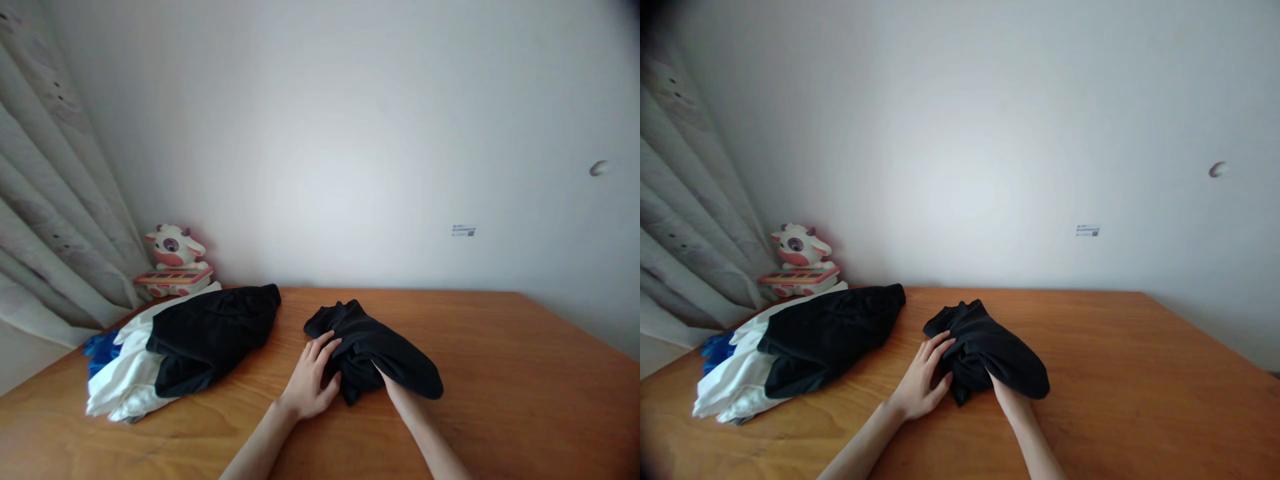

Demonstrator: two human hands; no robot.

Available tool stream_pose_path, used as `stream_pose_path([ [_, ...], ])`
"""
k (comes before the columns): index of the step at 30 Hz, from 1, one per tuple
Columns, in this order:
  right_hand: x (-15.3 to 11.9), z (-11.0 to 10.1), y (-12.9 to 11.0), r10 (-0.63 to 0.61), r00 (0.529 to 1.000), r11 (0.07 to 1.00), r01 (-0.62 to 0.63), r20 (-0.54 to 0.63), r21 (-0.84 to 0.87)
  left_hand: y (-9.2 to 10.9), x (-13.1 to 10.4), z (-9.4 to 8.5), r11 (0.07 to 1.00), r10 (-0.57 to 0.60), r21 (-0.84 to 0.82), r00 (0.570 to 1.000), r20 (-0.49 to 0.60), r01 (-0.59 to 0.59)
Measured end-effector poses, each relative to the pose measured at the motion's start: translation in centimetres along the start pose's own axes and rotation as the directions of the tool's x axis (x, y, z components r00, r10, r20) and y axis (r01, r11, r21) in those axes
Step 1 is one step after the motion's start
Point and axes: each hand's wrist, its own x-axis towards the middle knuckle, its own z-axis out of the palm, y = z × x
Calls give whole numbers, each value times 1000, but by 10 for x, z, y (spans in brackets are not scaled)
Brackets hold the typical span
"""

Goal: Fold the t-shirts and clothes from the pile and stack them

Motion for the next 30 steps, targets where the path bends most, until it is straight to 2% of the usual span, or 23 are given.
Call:
stream_pose_path([
  [3,1,-4,-8,121,987,993,-121,-104,14,-2,-6,10,998,-20,62,989,-146,29],
  [5,2,-8,-10,127,972,991,-134,-199,-24,-6,-8,13,993,-69,76,975,-213,87],
  [7,3,-10,-10,43,965,988,-79,-258,-131,-9,-8,13,989,-108,84,979,-171,124],
  [9,4,-13,-9,-27,950,966,-56,-313,-252,-12,-7,10,987,-130,86,990,-62,135],
  [11,6,-20,-8,-70,921,942,-66,-384,-330,-14,-7,9,985,-154,79,988,18,153],
  [13,8,-30,-8,-145,887,925,-35,-438,-378,-15,-7,10,980,-189,68,981,49,185],
  [15,12,-43,-9,-248,873,897,44,-420,-439,-15,-6,11,976,-212,59,976,56,209],
  [17,15,-52,-10,-309,898,855,118,-313,-505,-16,-6,12,974,-225,35,973,52,224],
  [20,16,-55,-11,-258,957,848,159,-131,-505,-18,-3,12,939,-332,-93,943,4,331],
  [23,10,-46,-17,-78,997,917,81,24,-391,-18,-1,9,844,-506,-240,861,-56,480],
  [26,4,-31,-27,153,979,982,-136,132,-128,-19,-1,7,778,-582,-369,804,-122,508],
  [27,2,-26,-30,235,963,970,-241,132,27,-20,-1,8,767,-588,-417,794,-153,488],
  [28,1,-21,-32,319,940,920,-338,125,196,-21,-2,8,760,-590,-459,785,-188,461],
  [30,2,-14,-32,463,879,759,-459,113,461,-22,-4,9,755,-588,-506,771,-243,417],
])
